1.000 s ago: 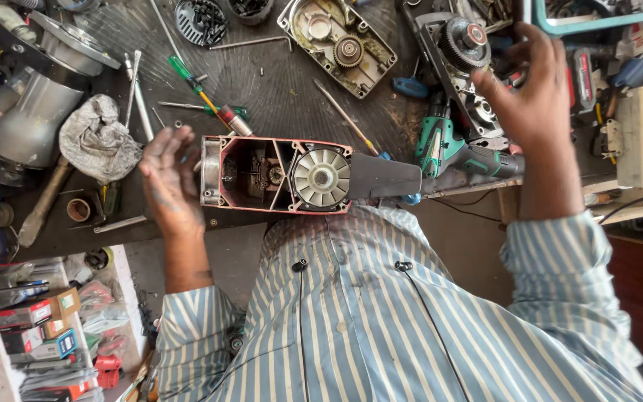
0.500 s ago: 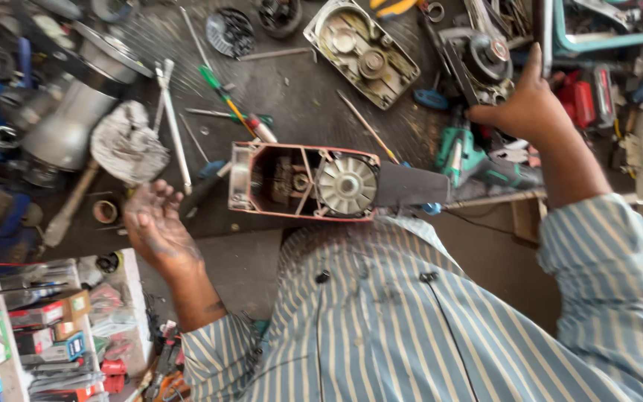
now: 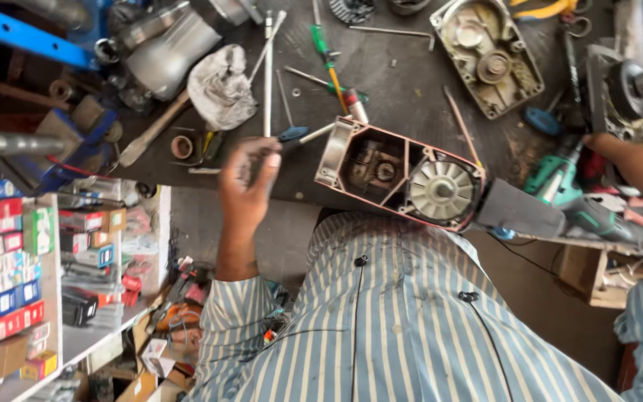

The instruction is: The person assembles a red power tool by inserting a fan into the housing, tapping it with a hammer, and joining the two halves of the casing. They then use pliers and a screwdriver to secure internal components and fasten the outer shell.

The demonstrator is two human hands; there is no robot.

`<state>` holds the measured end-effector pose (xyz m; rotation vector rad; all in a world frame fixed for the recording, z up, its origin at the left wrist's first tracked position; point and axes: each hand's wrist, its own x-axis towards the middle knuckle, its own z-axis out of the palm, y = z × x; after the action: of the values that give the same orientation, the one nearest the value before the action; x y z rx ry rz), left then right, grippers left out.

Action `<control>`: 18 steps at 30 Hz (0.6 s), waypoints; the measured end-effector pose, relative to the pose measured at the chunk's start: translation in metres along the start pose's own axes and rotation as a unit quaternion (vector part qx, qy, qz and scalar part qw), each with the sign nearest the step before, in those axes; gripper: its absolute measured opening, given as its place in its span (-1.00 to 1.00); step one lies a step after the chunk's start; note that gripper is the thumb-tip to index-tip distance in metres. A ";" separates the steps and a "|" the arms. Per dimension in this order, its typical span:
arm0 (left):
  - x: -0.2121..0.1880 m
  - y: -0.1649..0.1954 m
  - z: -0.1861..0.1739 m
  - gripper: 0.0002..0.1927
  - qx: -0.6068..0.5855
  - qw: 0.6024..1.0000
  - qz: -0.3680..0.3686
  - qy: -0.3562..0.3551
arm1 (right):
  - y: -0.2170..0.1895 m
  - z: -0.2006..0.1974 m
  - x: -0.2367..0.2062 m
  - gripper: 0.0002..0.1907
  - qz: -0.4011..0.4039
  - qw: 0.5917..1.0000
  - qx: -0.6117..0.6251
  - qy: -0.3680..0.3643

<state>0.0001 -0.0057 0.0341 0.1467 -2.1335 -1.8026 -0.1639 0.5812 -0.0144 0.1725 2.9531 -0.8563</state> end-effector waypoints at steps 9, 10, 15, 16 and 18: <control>0.036 0.028 0.016 -0.81 0.103 0.985 0.031 -0.135 | -0.006 0.008 -0.007 0.08 0.000 1.000 0.004 0.022; 0.043 0.027 0.017 -0.82 0.103 0.985 0.028 -0.138 | -0.010 0.006 -0.010 0.16 0.004 0.999 -0.033 0.025; 0.119 -0.003 0.054 -0.82 0.177 0.956 0.095 -0.216 | -0.037 -0.006 -0.009 0.42 0.112 0.990 -0.085 -0.013; 0.142 -0.016 0.071 -0.81 0.211 0.936 0.136 -0.248 | -0.043 -0.008 -0.008 0.43 0.112 0.989 -0.098 -0.016; 0.182 -0.044 0.113 -0.82 0.294 0.888 0.121 -0.333 | -0.053 -0.011 -0.006 0.43 0.113 0.986 -0.121 -0.025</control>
<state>-0.2126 0.0378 0.0111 -0.6617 -2.9494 -1.0925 -0.1648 0.5423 0.0230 0.4539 2.8831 -0.4614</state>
